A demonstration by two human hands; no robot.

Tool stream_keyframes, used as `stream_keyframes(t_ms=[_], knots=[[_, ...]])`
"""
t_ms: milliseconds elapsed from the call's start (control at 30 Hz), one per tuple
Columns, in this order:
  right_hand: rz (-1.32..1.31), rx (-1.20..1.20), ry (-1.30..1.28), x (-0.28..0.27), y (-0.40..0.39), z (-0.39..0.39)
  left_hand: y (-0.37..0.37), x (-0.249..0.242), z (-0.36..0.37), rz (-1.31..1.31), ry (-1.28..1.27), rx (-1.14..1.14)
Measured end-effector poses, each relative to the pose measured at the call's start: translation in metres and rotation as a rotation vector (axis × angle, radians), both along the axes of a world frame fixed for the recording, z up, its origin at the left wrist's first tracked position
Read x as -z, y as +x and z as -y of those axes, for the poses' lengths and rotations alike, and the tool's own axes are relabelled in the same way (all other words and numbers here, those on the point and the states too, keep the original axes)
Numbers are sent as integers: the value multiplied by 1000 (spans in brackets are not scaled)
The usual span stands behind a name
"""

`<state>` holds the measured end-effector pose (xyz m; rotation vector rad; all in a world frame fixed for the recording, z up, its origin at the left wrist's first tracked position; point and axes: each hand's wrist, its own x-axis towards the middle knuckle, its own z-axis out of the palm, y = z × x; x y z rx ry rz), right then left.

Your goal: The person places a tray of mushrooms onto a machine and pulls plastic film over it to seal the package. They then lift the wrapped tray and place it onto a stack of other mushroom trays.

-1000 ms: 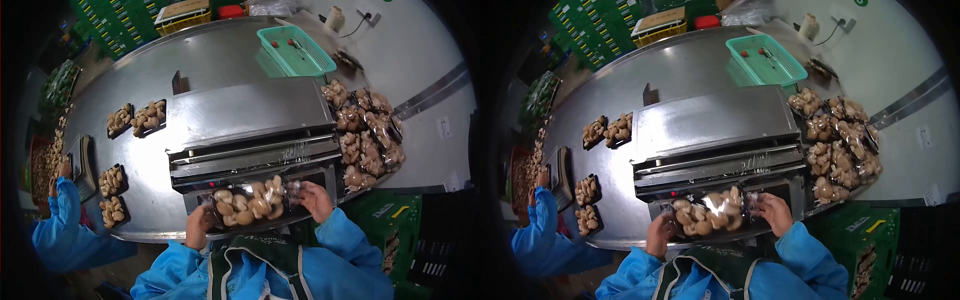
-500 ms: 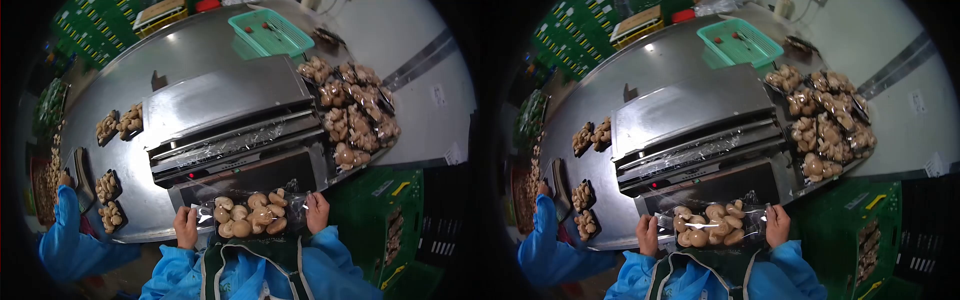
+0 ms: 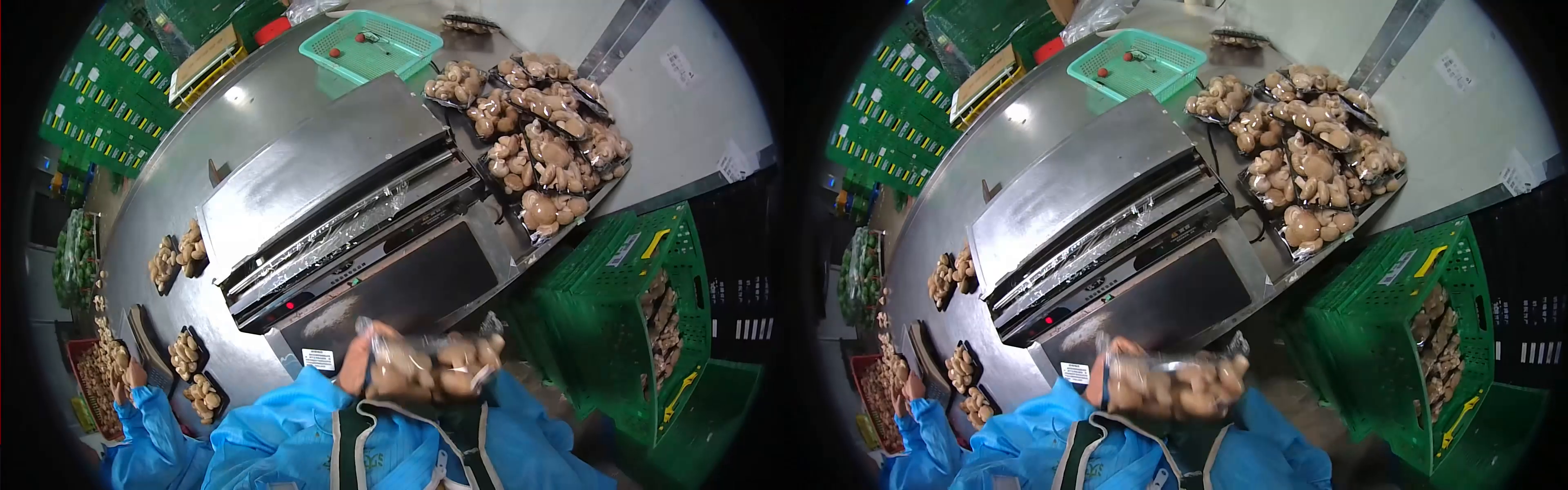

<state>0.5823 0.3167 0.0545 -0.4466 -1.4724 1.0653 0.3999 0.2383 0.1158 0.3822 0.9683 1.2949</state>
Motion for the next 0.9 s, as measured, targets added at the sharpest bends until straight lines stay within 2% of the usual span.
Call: stream_keyframes(t_ms=[33,67,100,133,200,267,300,367,433,467,533,567,600,667,700,733,767,800,833,867,900], knots=[[122,-140,-78,-6,8,8,16,-2,4,-175,112,68],[25,-752,-588,-28,20,7,19,-37,-11,61,439,165],[41,-1079,-1244,-50,33,7,17,-60,-17,106,332,227],[163,-1176,-1465,-65,25,-12,14,-75,-16,156,222,283],[536,-1163,-1125,-55,22,-44,-4,-92,-2,561,-65,459],[714,-569,-877,-95,3,-87,-14,-90,4,591,-82,543],[601,-565,-692,-153,-21,-94,-17,-86,6,551,-57,563],[446,-1051,-328,-206,-69,-84,-19,-80,12,466,-38,576],[433,-1553,-12,-203,-91,-61,-20,-70,20,339,-35,583],[480,-1570,80,-194,-91,-48,-23,-66,25,260,-38,584],[664,-1666,-226,-207,-86,-74,-33,-54,30,85,-56,583],[776,-1637,-170,-189,-72,-84,-34,-53,31,30,-78,572],[841,-1587,-224,-170,-53,-87,-38,-54,28,-16,-98,560],[816,-1427,-309,-164,-30,-95,-33,-71,19,-16,-106,466],[822,-1412,-311,-169,-28,-98,-32,-78,16,-29,-135,353],[1006,-1368,-461,-179,-29,-102,-26,-70,17,-20,20,122],[1185,-1314,-614,-184,-28,-105,-22,-95,1,-155,-40,-38],[1082,-1190,-543,-156,-22,-97,-25,-107,-11,-135,-97,-36],[1079,-1227,-572,-157,-28,-102,-29,-120,-22,-114,-153,-34],[1076,-1272,-597,-157,-34,-108,-43,-106,-23,-138,191,341],[1081,-1295,-593,-155,-32,-111,-41,-105,-24,-103,146,398]])
